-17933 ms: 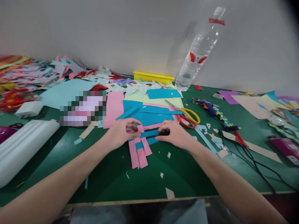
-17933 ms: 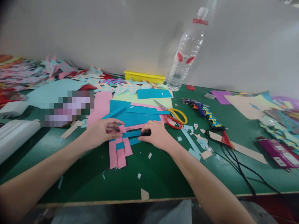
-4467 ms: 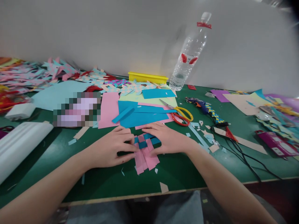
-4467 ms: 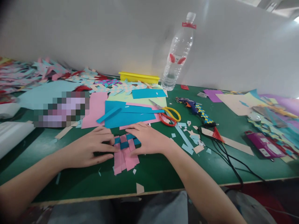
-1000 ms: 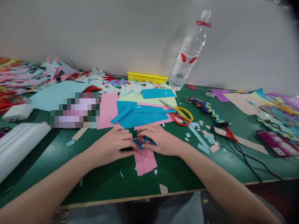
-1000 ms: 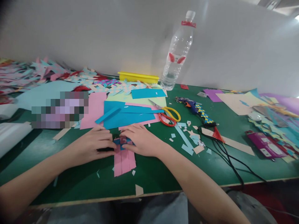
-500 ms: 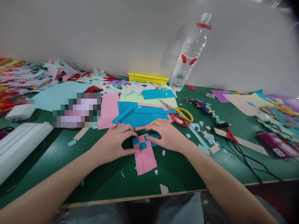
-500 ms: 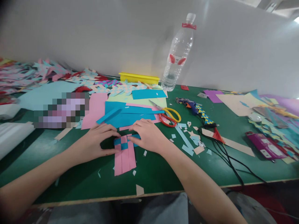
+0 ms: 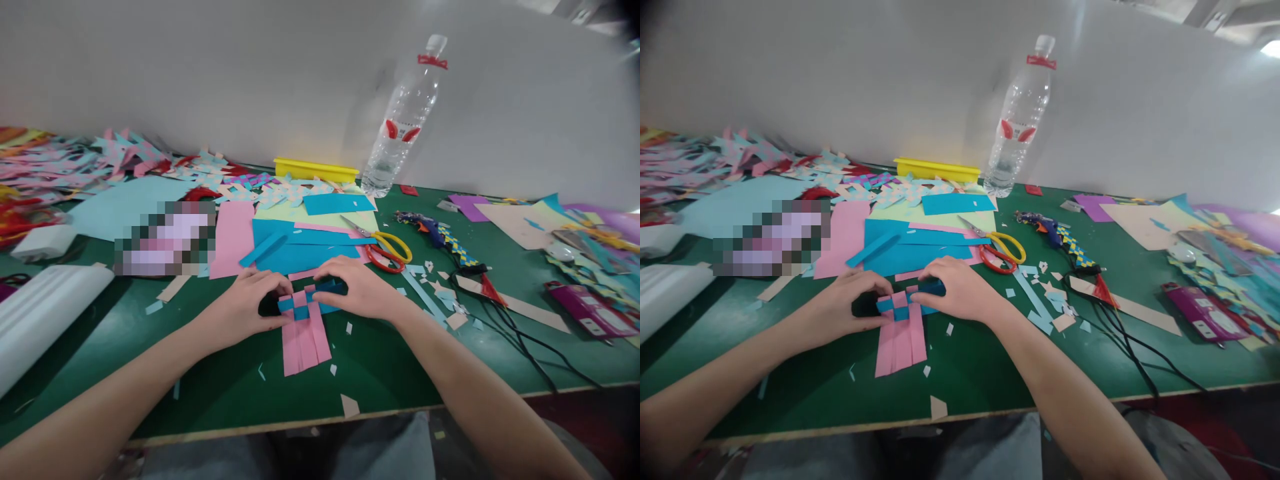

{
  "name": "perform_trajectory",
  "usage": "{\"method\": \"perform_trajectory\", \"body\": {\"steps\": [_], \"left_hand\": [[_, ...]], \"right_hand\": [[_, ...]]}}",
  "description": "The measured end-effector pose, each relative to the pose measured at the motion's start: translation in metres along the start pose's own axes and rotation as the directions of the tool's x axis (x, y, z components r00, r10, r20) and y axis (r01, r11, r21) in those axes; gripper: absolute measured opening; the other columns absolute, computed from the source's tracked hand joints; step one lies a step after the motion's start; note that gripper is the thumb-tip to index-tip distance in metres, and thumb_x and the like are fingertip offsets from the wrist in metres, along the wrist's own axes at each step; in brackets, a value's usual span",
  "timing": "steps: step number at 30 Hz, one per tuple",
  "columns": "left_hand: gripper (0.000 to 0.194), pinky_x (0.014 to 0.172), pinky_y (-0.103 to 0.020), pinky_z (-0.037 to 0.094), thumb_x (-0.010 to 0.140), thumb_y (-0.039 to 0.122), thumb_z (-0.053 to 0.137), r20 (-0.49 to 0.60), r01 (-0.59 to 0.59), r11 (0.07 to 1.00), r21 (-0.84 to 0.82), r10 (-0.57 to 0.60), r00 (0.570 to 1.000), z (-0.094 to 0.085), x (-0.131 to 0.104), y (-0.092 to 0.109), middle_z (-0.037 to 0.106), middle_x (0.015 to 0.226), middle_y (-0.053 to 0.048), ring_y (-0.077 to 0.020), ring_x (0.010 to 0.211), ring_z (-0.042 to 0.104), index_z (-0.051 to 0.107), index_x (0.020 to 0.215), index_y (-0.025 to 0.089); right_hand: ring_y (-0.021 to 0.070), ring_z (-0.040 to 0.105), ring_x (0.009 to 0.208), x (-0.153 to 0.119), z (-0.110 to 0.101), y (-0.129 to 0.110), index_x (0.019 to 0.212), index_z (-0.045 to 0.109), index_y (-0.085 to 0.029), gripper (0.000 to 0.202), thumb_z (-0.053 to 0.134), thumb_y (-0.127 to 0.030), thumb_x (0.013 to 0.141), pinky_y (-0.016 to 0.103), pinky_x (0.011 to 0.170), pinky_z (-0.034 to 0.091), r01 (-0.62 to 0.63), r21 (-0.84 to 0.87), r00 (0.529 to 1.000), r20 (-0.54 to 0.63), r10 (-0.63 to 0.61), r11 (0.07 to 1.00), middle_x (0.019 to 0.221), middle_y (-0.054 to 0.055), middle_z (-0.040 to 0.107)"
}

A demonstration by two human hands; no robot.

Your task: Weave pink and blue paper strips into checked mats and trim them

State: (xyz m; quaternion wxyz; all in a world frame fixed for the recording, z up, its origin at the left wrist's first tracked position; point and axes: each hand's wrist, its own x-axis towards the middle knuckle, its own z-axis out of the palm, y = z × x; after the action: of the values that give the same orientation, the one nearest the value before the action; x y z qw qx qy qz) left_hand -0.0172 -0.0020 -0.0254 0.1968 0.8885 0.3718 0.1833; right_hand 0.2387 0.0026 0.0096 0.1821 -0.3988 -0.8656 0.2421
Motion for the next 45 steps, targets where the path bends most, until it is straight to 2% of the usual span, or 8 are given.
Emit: {"method": "perform_trajectory", "body": {"steps": [6,15,19,21,26,31,37,45], "left_hand": [[0.047,0.08,-0.039,0.048,0.08,0.057,0.063,0.054,0.14,0.984,-0.107,-0.134,0.989,-0.003,0.0,0.002,0.066,0.106,-0.005,-0.0262,0.098,0.059,0.054,0.114,0.026],[0.044,0.079,-0.037,0.051,0.08,0.047,0.068,0.09,0.194,0.931,-0.31,-0.174,0.981,-0.006,0.002,0.004,0.065,0.094,-0.003,-0.022,0.088,0.063,0.055,0.116,0.026],[0.042,0.08,-0.036,0.053,0.079,0.043,0.071,0.072,0.227,0.882,-0.413,-0.217,0.974,-0.008,0.003,0.006,0.065,0.094,-0.003,-0.0215,0.089,0.064,0.058,0.114,0.024],[0.041,0.08,-0.036,0.053,0.078,0.043,0.071,0.064,0.234,0.859,-0.456,-0.231,0.971,-0.009,0.003,0.006,0.066,0.096,-0.004,-0.0213,0.089,0.065,0.059,0.112,0.024],[0.044,0.076,-0.034,0.055,0.075,0.044,0.074,0.04,0.258,0.814,-0.521,-0.278,0.96,-0.011,0.004,0.007,0.066,0.092,-0.004,-0.0201,0.084,0.065,0.059,0.109,0.021],[0.046,0.077,-0.036,0.057,0.074,0.045,0.075,0.03,0.284,0.789,-0.545,-0.32,0.947,-0.012,0.006,0.009,0.066,0.093,-0.004,-0.0202,0.083,0.066,0.059,0.11,0.02],[0.047,0.091,-0.042,0.053,0.073,0.044,0.076,0.04,0.274,0.777,-0.567,-0.306,0.951,-0.012,0.004,0.01,0.066,0.115,-0.009,-0.0263,0.104,0.064,0.059,0.111,0.021],[0.042,0.091,-0.04,0.053,0.085,0.054,0.057,-0.041,0.285,0.836,-0.468,-0.342,0.939,-0.014,0.006,0.013,0.066,0.117,-0.008,-0.0259,0.104,0.065,0.059,0.112,0.022]], "right_hand": [[0.0216,0.058,0.105,-0.001,-0.003,0.001,0.112,0.064,-0.023,0.038,0.064,-0.049,0.084,0.038,0.089,0.046,-0.056,0.115,0.998,0.028,0.054,0.992,0.113,0.004,0.067],[0.0235,0.058,0.111,-0.001,0.001,0.008,0.114,0.062,-0.022,0.045,0.065,-0.052,0.081,0.039,0.093,0.047,-0.122,0.213,0.99,-0.049,0.135,0.97,0.12,0.007,0.063],[0.0243,0.06,0.112,0.0,0.002,0.009,0.129,0.051,-0.023,0.058,0.067,-0.05,0.08,0.04,0.093,0.048,-0.169,0.346,0.983,-0.008,0.183,0.923,0.121,0.009,0.064],[0.0235,0.063,0.106,0.001,0.004,0.008,0.131,0.048,-0.023,0.062,0.069,-0.049,0.079,0.039,0.088,0.051,-0.2,0.424,0.975,-0.006,0.224,0.883,0.116,0.009,0.067],[0.0145,0.065,0.064,0.005,0.015,-0.003,0.122,0.056,-0.019,0.059,0.072,-0.049,0.074,0.026,0.052,0.054,-0.313,0.637,0.919,0.015,0.395,0.704,0.088,0.005,0.07],[0.0125,0.065,0.064,0.006,0.023,-0.008,0.1,0.067,-0.016,0.04,0.071,-0.048,0.075,0.02,0.046,0.051,-0.215,0.759,0.922,-0.049,0.384,0.615,0.09,0.007,0.072],[0.0092,0.058,0.052,0.005,0.025,-0.006,0.087,0.072,-0.018,0.029,0.072,-0.045,0.076,0.02,0.045,0.044,-0.183,0.721,0.894,-0.16,0.418,0.668,0.071,0.001,0.067],[0.0092,0.057,0.052,0.012,0.021,-0.001,0.085,0.072,-0.019,0.027,0.072,-0.044,0.076,0.023,0.052,0.047,-0.132,0.667,0.892,-0.243,0.38,0.734,0.075,0.001,0.067]]}}
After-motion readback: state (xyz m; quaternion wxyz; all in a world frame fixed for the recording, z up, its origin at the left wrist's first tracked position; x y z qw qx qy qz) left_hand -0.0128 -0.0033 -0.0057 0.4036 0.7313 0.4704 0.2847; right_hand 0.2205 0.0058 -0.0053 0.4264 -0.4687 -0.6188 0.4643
